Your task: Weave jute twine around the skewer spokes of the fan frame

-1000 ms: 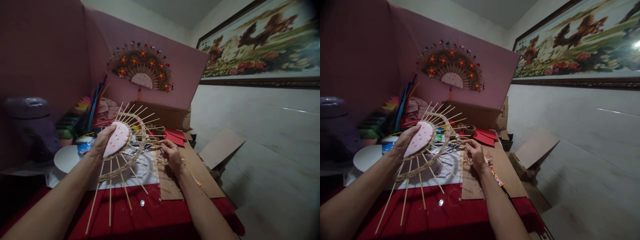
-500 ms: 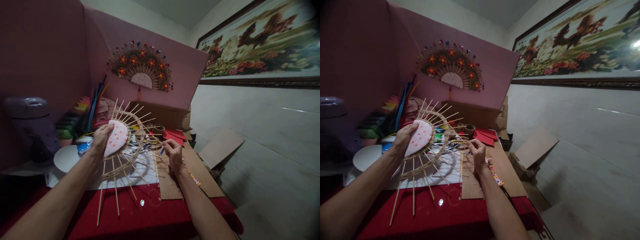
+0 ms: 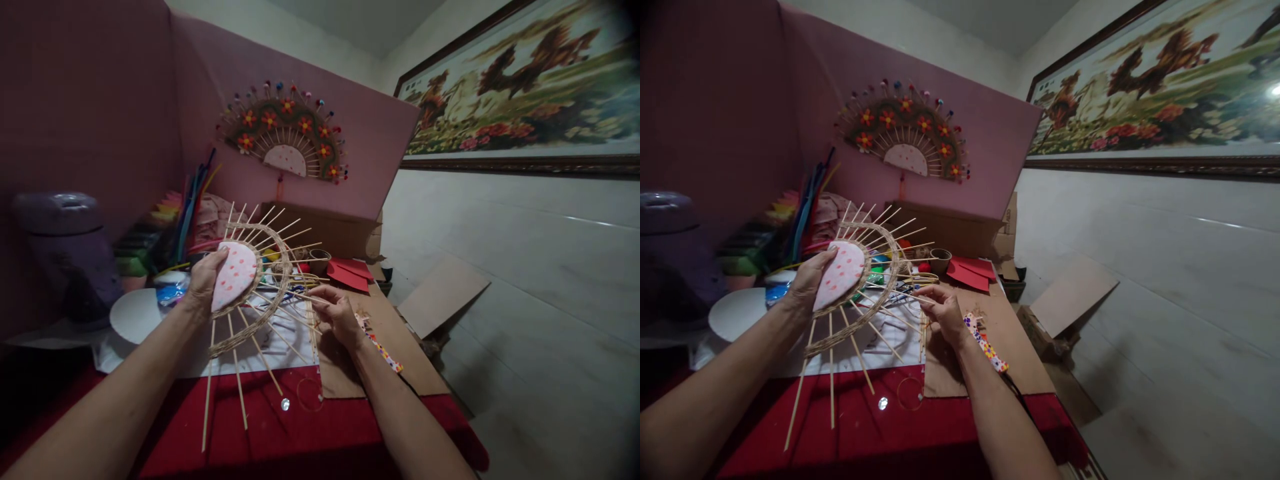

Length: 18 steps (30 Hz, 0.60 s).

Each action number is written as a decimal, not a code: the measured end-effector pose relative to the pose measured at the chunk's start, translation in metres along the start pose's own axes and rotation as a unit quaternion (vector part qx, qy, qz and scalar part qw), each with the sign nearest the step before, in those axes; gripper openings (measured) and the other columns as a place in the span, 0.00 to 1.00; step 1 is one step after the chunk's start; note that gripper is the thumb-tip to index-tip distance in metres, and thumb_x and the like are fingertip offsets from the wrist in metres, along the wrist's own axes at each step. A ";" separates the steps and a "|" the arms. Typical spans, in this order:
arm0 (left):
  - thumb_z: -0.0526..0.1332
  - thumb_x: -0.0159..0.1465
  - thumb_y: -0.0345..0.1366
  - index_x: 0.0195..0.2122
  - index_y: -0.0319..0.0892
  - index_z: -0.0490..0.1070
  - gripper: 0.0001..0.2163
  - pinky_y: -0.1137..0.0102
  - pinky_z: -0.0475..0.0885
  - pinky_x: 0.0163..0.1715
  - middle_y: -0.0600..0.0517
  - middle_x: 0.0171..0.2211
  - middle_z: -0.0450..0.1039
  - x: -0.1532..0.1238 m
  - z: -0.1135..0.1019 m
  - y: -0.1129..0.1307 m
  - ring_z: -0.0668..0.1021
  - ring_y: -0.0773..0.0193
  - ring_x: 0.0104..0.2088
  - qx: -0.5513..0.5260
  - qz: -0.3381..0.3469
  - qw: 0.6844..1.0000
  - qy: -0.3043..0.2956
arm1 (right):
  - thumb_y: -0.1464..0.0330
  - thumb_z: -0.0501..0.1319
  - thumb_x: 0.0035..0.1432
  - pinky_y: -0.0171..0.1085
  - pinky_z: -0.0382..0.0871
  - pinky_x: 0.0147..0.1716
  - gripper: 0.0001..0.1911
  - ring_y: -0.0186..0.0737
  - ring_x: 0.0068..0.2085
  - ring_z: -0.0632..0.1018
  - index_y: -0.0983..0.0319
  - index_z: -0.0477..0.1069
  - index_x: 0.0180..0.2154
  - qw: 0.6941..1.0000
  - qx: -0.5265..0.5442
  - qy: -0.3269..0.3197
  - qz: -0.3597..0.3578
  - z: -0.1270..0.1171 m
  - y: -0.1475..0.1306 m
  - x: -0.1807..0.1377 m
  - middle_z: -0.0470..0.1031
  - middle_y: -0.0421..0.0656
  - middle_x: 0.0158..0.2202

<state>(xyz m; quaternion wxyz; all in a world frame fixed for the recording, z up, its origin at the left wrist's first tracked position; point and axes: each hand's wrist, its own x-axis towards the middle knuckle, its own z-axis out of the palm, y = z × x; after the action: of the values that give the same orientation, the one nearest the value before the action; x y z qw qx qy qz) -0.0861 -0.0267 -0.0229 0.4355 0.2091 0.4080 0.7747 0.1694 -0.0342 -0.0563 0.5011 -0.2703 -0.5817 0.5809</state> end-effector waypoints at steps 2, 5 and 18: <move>0.62 0.53 0.29 0.29 0.36 0.71 0.03 0.75 0.72 0.16 0.49 0.21 0.75 -0.001 0.001 -0.001 0.75 0.66 0.17 -0.006 -0.007 1.000 -0.001 | 0.68 0.67 0.42 0.30 0.42 0.17 0.09 0.24 0.18 0.52 0.63 0.75 0.29 1.000 -0.003 -0.007 0.005 0.000 0.002 0.000 0.60 0.34 0.17; 0.61 0.54 0.29 0.30 0.35 0.71 0.03 0.74 0.72 0.17 0.49 0.22 0.75 -0.001 0.001 -0.004 0.75 0.66 0.18 -0.011 -0.015 1.000 -0.001 | 0.66 0.67 0.44 0.30 0.42 0.17 0.08 0.24 0.18 0.52 0.63 0.75 0.30 1.000 -0.005 -0.012 0.011 0.001 0.004 0.000 0.59 0.33 0.16; 0.59 0.58 0.28 0.31 0.35 0.71 0.03 0.75 0.73 0.20 0.49 0.23 0.76 -0.011 0.007 -0.006 0.76 0.67 0.19 -0.023 -0.003 1.000 -0.015 | 0.65 0.68 0.43 0.30 0.44 0.18 0.11 0.26 0.19 0.56 0.62 0.77 0.31 1.000 -0.012 -0.023 0.017 0.005 0.007 -0.001 0.64 0.35 0.18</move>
<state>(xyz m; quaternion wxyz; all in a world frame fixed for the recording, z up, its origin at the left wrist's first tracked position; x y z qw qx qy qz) -0.0724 -0.0313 -0.0238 0.4482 0.2097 0.3843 0.7794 0.1637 -0.0357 -0.0627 0.4741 -0.2728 -0.5956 0.5883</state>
